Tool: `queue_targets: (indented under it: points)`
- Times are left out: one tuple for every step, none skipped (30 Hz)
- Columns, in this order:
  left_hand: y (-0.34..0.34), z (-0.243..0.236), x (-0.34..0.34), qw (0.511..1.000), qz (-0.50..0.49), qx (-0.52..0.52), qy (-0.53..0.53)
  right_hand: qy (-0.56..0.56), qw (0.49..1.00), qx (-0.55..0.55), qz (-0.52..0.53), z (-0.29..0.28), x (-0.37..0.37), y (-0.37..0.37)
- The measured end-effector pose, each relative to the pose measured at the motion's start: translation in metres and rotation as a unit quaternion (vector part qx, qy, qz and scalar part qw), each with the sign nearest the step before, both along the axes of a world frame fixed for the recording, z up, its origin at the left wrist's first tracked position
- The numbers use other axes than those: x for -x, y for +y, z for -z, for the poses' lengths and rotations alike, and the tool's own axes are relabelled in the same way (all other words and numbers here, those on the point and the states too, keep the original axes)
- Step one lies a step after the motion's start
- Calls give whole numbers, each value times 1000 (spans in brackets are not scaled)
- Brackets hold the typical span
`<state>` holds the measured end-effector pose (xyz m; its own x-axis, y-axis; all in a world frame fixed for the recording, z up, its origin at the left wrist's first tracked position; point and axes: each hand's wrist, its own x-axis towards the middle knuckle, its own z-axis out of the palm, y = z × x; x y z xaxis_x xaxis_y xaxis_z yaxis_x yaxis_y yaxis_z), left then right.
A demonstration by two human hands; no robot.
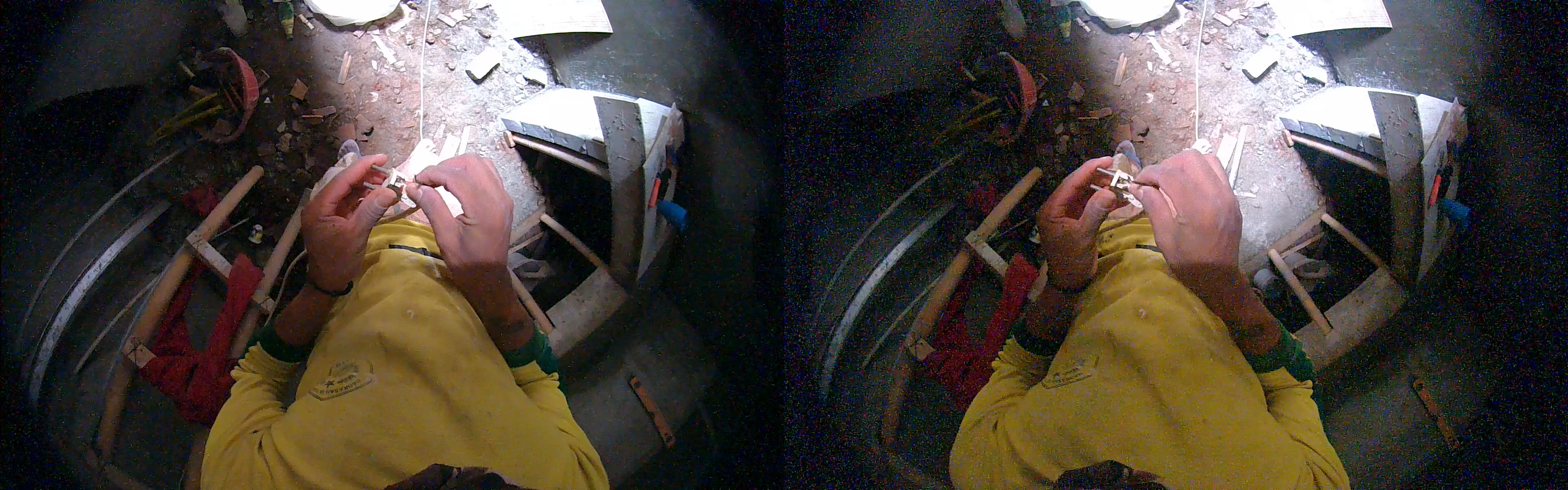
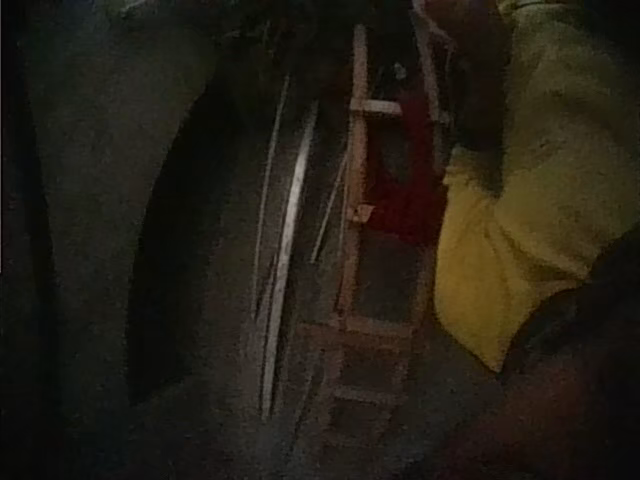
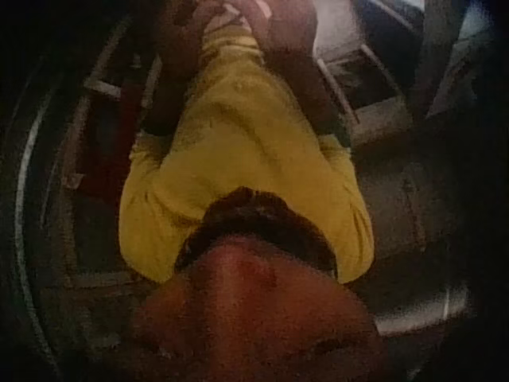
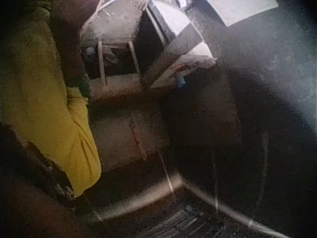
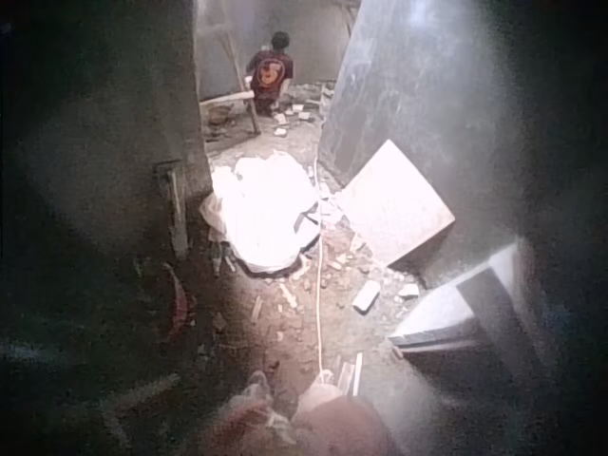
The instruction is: The person uses a screwdriver to manipulate a small white electrical component, likely a switch or socket, while standing in a cluttered construction area. They repeatedly tighten and loosen screws on the component, handling wires and the device with both hands.
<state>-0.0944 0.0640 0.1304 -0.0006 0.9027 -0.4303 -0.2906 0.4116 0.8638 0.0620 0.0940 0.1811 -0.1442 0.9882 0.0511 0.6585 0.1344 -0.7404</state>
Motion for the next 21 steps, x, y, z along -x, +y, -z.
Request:
queue_targets:
  points:
    - [0, 1, 0, 1000, 3, -1, 5, 2, 1000, 9, 7, 1, 0, 0]
    - [1, 1, 0, 1000, 5, 5, 3, 1, 1000, 13, 10, 2, 1, 0]
    - [2, 0, 0, 1000, 6, 11, 1, 1, 1000, 16, 13, 3, 2, -1]
    - [3, -1, 0, 1000, 8, 18, -1, 0, 1000, 21, 16, 3, 3, -1]
    - [4, -2, 0, 1000, 8, 21, 4, 19, 999, 34, 23, 4, 2, -1]
    - [5, -2, 0, 1000, 8, 23, 9, 38, 998, 48, 29, 5, 2, -1]
    - [5, -2, 0, 1000, 8, 26, 14, 57, 996, 61, 36, 5, 2, -1]
    - [6, -2, 0, 999, 9, 33, 8, 65, 994, 72, 41, 5, 2, -1]
    - [7, -2, 0, 999, 10, 40, 2, 73, 993, 82, 46, 5, 2, -1]
    - [8, -2, 0, 999, 11, 46, -4, 81, 991, 91, 51, 6, 2, -1]
    - [7, -1, 0, 999, 8, 45, -10, 72, 993, 85, 48, 7, 2, 0]
    - [6, 1, -1, 999, 6, 44, -16, 63, 994, 79, 45, 9, 1, -1]
    - [5, 1, -1, 999, 4, 43, -22, 54, 995, 73, 42, 10, 0, -1]
    - [5, 1, -2, 999, 6, 39, -17, 53, 994, 79, 44, 9, 0, 0]
    - [6, 0, -2, 999, 9, 35, -12, 52, 994, 85, 47, 8, -1, 0]
    - [6, 0, -3, 999, 12, 31, -7, 51, 993, 91, 49, 8, -1, 1]
    - [6, 0, -2, 999, 19, 32, -4, 45, 994, 89, 44, 8, -2, 1]
    - [6, 1, -2, 999, 25, 33, -1, 40, 995, 86, 40, 8, -3, 0]
    - [6, 1, -2, 999, 31, 35, 2, 35, 995, 86, 34, 9, -4, 1]
    - [6, 1, -2, 999, 38, 37, 10, 30, 995, 92, 34, 9, -6, 0]
    - [6, 1, -2, 998, 45, 40, 17, 26, 994, 98, 33, 10, -7, -1]
